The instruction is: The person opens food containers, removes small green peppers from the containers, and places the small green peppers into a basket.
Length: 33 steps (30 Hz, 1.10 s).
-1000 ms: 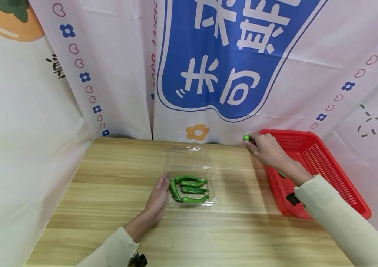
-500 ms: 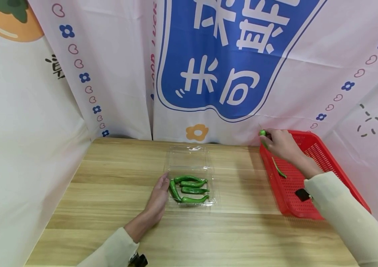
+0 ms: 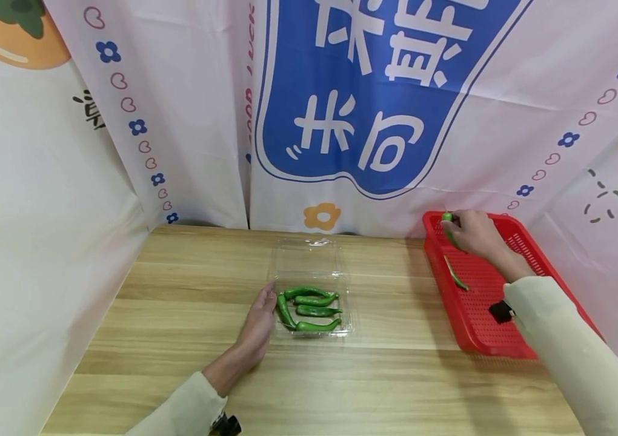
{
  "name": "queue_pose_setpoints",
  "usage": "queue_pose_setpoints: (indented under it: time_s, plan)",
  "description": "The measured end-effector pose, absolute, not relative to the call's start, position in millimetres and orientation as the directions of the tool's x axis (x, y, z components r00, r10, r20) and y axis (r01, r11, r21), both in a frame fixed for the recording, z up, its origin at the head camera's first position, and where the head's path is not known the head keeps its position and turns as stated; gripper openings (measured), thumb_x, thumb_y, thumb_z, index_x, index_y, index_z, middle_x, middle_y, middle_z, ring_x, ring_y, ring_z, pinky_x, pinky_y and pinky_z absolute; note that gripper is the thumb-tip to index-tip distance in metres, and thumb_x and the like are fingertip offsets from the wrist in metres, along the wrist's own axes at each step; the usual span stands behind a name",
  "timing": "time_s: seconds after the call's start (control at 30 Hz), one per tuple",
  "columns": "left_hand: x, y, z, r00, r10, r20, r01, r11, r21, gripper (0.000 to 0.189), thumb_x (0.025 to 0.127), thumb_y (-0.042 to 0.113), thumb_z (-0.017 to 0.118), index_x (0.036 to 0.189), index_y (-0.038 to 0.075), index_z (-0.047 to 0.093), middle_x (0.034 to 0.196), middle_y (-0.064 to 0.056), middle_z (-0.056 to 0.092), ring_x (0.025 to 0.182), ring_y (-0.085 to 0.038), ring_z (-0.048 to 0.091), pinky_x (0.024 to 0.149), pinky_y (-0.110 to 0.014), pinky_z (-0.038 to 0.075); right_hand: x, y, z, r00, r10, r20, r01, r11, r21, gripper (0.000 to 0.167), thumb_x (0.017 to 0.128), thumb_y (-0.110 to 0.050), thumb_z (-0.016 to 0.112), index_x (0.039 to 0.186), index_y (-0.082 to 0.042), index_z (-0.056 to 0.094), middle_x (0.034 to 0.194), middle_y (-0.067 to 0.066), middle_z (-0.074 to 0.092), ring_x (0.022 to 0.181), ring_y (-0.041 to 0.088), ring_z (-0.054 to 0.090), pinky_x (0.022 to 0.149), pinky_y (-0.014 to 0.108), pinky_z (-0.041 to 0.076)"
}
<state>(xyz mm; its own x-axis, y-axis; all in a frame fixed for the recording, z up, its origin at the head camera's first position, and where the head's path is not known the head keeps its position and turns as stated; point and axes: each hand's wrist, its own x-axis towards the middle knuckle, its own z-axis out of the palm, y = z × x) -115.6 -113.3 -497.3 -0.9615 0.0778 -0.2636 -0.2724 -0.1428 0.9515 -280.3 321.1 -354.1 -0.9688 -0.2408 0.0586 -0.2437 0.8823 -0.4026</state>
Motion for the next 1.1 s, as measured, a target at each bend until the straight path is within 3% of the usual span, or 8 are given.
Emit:
queue_pose_setpoints:
  time_s: [0.2, 0.37, 0.57, 1.1]
  plan:
    - [-115, -114, -498, -0.964, 0.079, -0.255, -0.264, -0.135, 0.955, 0.059, 0.117, 0.026, 0.026, 0.17, 0.009, 0.008, 0.178, -0.017, 0.0, 0.162, -0.043, -0.002, 0.13, -0.064, 0.001, -290, 335, -363, -0.978, -0.21, 0.007, -0.196, 0.902, -0.384, 0.026, 0.107, -0.016, 0.061, 0.085, -0.002, 0.056, 0.067, 0.009, 0.053, 0.059, 0.022, 0.054, 0.054, 0.031, 0.044]
    - [-115, -114, -497, -0.961, 0.074, -0.265, -0.272, -0.12, 0.955, 0.058, 0.117, 0.025, 0.025, 0.17, 0.009, 0.008, 0.178, -0.016, 0.003, 0.163, -0.041, 0.0, 0.13, -0.062, 0.003, -296, 344, -371, -0.979, -0.203, -0.025, -0.182, 0.917, -0.355, 0.037, 0.106, -0.02, 0.062, 0.073, -0.007, 0.051, 0.061, 0.004, 0.047, 0.056, 0.02, 0.049, 0.053, 0.03, 0.039]
    - [-116, -114, -498, -0.96, 0.064, -0.273, -0.279, -0.123, 0.952, 0.058, 0.117, 0.026, 0.025, 0.17, 0.008, 0.008, 0.178, -0.015, 0.003, 0.163, -0.039, 0.001, 0.131, -0.06, 0.003, -301, 352, -382, -0.981, -0.19, -0.047, -0.163, 0.928, -0.335, 0.043, 0.106, -0.021, 0.062, 0.068, -0.009, 0.048, 0.059, 0.001, 0.04, 0.056, 0.018, 0.044, 0.056, 0.031, 0.036]
    - [-115, -114, -497, -0.961, 0.077, -0.264, -0.272, -0.129, 0.954, 0.059, 0.117, 0.025, 0.025, 0.17, 0.007, 0.007, 0.178, -0.017, 0.002, 0.163, -0.041, 0.0, 0.13, -0.062, 0.003, -304, 375, -414, -0.972, -0.146, -0.186, -0.071, 0.93, -0.36, 0.046, 0.106, -0.021, 0.061, 0.063, -0.013, 0.049, 0.055, -0.003, 0.04, 0.052, 0.012, 0.039, 0.051, 0.026, 0.035]
